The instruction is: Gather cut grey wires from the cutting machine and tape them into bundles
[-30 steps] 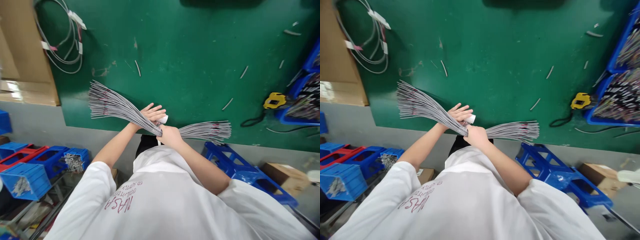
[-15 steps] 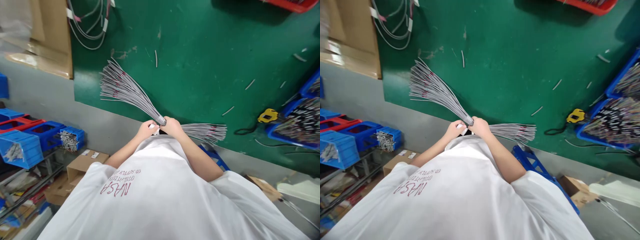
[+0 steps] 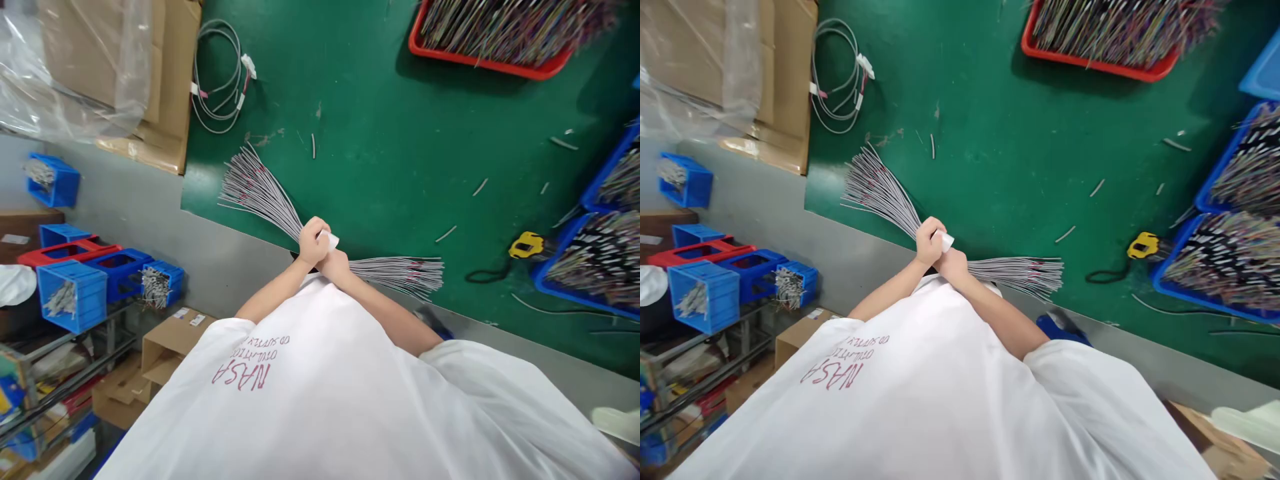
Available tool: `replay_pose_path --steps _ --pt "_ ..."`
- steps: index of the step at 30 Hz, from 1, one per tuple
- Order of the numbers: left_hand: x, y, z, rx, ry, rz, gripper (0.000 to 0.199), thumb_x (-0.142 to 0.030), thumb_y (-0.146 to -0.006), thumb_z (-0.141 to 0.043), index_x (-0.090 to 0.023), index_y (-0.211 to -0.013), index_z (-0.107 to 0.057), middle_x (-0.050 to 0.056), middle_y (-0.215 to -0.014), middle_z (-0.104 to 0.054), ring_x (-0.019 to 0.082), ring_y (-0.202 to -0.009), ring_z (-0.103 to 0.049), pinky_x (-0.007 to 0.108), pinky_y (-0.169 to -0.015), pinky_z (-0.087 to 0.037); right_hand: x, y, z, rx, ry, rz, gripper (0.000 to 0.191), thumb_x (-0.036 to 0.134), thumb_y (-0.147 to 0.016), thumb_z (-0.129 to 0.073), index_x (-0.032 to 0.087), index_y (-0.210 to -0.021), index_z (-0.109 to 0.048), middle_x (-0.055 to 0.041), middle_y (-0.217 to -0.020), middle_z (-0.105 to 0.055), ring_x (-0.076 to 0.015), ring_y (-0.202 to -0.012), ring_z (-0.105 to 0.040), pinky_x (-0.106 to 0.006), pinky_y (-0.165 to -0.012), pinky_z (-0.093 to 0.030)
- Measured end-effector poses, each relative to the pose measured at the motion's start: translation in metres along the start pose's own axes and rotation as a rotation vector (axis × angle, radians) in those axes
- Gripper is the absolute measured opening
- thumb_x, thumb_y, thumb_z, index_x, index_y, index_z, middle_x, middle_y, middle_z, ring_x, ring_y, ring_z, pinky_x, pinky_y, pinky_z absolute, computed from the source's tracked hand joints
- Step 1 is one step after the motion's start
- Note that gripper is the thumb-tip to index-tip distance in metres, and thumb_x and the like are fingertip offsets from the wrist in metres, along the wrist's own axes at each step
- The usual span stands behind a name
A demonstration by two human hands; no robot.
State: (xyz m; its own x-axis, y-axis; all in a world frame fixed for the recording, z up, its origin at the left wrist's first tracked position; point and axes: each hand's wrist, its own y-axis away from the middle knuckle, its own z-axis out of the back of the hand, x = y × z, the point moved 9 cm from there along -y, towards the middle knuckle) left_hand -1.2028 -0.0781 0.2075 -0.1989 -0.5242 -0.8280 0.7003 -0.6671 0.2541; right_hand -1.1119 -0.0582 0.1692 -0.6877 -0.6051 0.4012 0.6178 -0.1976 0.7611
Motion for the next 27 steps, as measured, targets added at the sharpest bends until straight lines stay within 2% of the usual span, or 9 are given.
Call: replay_pose_path --steps 5,10,14,16,18,20,23,25,27 --pt "-0.008 -0.034 -0.023 -0.019 -0.327 0.050 0.021 -0.027 -0.089 -0.047 -0.023 -0.070 -0.055 0.007 -0.080 -0.060 0.026 -0.097 -0.055 0.049 -0.103 -0.036 0.001 -0.003 0.009 -0.073 -0.012 0.000 0.030 0.029 -0.094 -0.045 0.014 -0.090 -0.071 -0.0151 -0.092 -0.075 -0.0261 -0.088 -0.071 -0.030 -0.073 -0.048" --pt "-0.004 -0.044 -0.006 -0.044 -0.479 -0.071 0.020 -0.032 -0.092 -0.049 -0.022 -0.085 -0.064 0.013 -0.095 -0.065 0.034 -0.129 -0.038 0.064 -0.111 -0.019 -0.007 -0.005 0.018 -0.115 -0.042 -0.060 0.030 0.031 -0.087 -0.059 0.016 -0.112 -0.064 -0.0139 -0.101 -0.074 -0.0259 -0.091 -0.071 -0.030 -0.077 -0.049" --pt "0.027 -0.006 0.037 -0.032 -0.557 -0.123 0.029 -0.033 -0.094 -0.044 -0.021 -0.116 -0.059 0.015 -0.125 -0.058 0.030 -0.134 -0.039 0.057 -0.113 -0.024 -0.008 -0.006 0.016 -0.093 -0.047 -0.060 0.027 0.030 -0.084 -0.061 0.017 -0.108 -0.063 -0.0125 -0.100 -0.074 -0.0260 -0.092 -0.071 -0.031 -0.078 -0.048" --pt "0.055 0.022 0.057 -0.024 -0.600 -0.088 0.033 -0.030 -0.096 -0.035 -0.017 -0.117 -0.058 0.017 -0.121 -0.059 0.029 -0.126 -0.048 0.053 -0.108 -0.034 -0.009 -0.006 0.015 -0.088 -0.051 -0.053 0.025 0.029 -0.084 -0.060 0.017 -0.106 -0.062 -0.0115 -0.097 -0.074 -0.0255 -0.091 -0.071 -0.030 -0.078 -0.047" --pt "0.079 0.043 0.062 0.034 -0.615 -0.083 0.034 -0.034 -0.095 -0.039 -0.017 -0.117 -0.059 0.017 -0.118 -0.061 0.029 -0.120 -0.053 0.051 -0.106 -0.038 -0.011 -0.007 0.014 -0.083 -0.049 -0.043 0.024 0.030 -0.084 -0.060 0.017 -0.104 -0.062 -0.0111 -0.095 -0.074 -0.0254 -0.090 -0.070 -0.030 -0.076 -0.047" --pt "0.093 0.044 0.048 0.134 -0.643 -0.140 0.044 -0.043 -0.092 -0.048 -0.015 -0.125 -0.057 0.019 -0.126 -0.059 0.032 -0.127 -0.049 0.052 -0.111 -0.034 -0.012 -0.007 0.011 -0.071 -0.045 -0.035 0.026 0.033 -0.083 -0.060 0.018 -0.104 -0.062 -0.0110 -0.094 -0.073 -0.0258 -0.088 -0.070 -0.030 -0.075 -0.046" --pt "0.090 0.017 0.004 0.326 -0.659 -0.342 0.069 -0.050 -0.089 -0.051 -0.009 -0.144 -0.039 0.022 -0.147 -0.044 0.034 -0.146 -0.026 0.055 -0.119 -0.020 -0.014 -0.007 0.008 -0.041 -0.047 -0.026 0.026 0.034 -0.082 -0.061 0.018 -0.103 -0.061 -0.0104 -0.092 -0.073 -0.0258 -0.085 -0.070 -0.030 -0.073 -0.044" --pt "0.077 -0.005 -0.023 0.453 -0.590 -0.500 0.066 -0.044 -0.094 -0.046 -0.013 -0.150 -0.030 0.017 -0.151 -0.041 0.030 -0.150 -0.019 0.055 -0.121 -0.014 -0.015 -0.005 0.007 -0.026 -0.055 -0.023 0.026 0.032 -0.080 -0.062 0.019 -0.102 -0.062 -0.0099 -0.092 -0.073 -0.0252 -0.083 -0.069 -0.030 -0.071 -0.043" --pt "0.063 -0.020 -0.038 0.559 -0.481 -0.619 0.054 -0.035 -0.096 -0.041 -0.022 -0.149 -0.033 0.010 -0.147 -0.048 0.025 -0.147 -0.027 0.053 -0.122 -0.012 -0.017 -0.001 0.010 -0.028 -0.074 -0.023 0.027 0.032 -0.079 -0.062 0.019 -0.103 -0.062 -0.0090 -0.092 -0.073 -0.0245 -0.082 -0.068 -0.029 -0.070 -0.042"
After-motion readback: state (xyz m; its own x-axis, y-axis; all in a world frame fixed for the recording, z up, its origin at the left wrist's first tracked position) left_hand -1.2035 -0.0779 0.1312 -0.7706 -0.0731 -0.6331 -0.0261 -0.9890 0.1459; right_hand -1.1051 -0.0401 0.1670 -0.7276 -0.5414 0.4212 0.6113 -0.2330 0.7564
